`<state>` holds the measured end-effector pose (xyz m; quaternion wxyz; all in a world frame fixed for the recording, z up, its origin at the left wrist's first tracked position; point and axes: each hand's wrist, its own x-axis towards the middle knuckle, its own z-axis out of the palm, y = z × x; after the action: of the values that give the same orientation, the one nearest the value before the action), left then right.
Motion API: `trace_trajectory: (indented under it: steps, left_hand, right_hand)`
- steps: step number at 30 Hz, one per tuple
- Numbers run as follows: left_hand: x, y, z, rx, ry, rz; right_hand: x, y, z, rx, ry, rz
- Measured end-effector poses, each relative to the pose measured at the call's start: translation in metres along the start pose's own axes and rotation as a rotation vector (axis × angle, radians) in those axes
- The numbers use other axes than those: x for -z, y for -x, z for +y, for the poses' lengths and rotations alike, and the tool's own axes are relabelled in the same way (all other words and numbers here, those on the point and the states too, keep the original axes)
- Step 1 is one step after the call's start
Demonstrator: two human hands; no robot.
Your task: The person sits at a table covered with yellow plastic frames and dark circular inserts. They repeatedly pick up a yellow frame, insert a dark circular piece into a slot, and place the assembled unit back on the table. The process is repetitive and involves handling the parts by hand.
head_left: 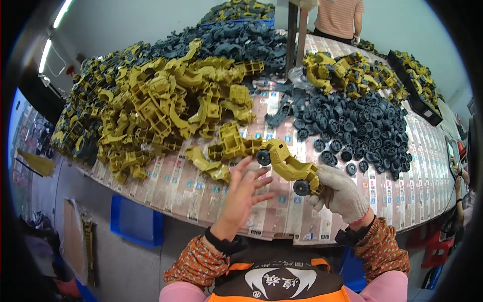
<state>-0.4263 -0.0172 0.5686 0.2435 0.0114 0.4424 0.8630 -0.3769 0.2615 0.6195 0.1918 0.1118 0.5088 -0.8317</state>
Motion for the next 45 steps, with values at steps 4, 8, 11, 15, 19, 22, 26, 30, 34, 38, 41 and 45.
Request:
trace_trajectory:
  steps: [4,8,11,15,19,22,26,30,34,38,41,45]
  left_hand:
    - [0.019,0.004,0.004,0.013,-0.041,0.054]
    - [0.036,0.007,-0.001,0.003,-0.052,0.076]
    - [0.036,0.006,0.003,0.024,-0.074,0.095]
    - [0.044,0.028,0.015,0.005,-0.124,0.182]
    - [0.051,0.038,0.023,-0.048,-0.192,0.237]
    - [0.063,0.035,0.02,-0.104,-0.19,0.303]
    - [0.07,0.029,0.018,-0.254,-0.163,0.449]
    - [0.061,0.022,0.02,-0.201,-0.171,0.432]
    - [0.053,0.023,0.016,-0.152,-0.166,0.305]
    - [0.055,0.034,0.014,-0.254,-0.395,0.318]
    - [0.04,0.043,0.03,-0.638,-1.059,0.333]
    - [-0.005,0.04,0.055,-0.96,-1.619,0.196]
  right_hand:
    - [0.013,-0.024,-0.047,0.105,0.133,0.112]
    - [0.027,-0.057,-0.119,0.328,0.365,0.24]
    - [0.063,-0.092,-0.174,0.513,0.394,0.325]
    - [0.078,-0.151,-0.223,0.667,0.192,0.504]
    - [0.1,-0.171,-0.214,0.58,0.413,0.455]
    - [0.035,-0.158,-0.155,0.509,0.662,0.447]
    - [-0.037,-0.153,-0.079,0.436,1.147,0.104]
    - [-0.102,-0.151,-0.019,0.809,1.363,0.1]
    - [-0.14,-0.157,-0.001,0.873,1.574,0.05]
    - [-0.129,-0.159,0.004,0.864,1.328,0.193]
    - [-0.125,-0.11,-0.022,0.93,1.2,0.245]
    - [-0.117,-0.032,-0.03,0.479,1.274,-0.163]
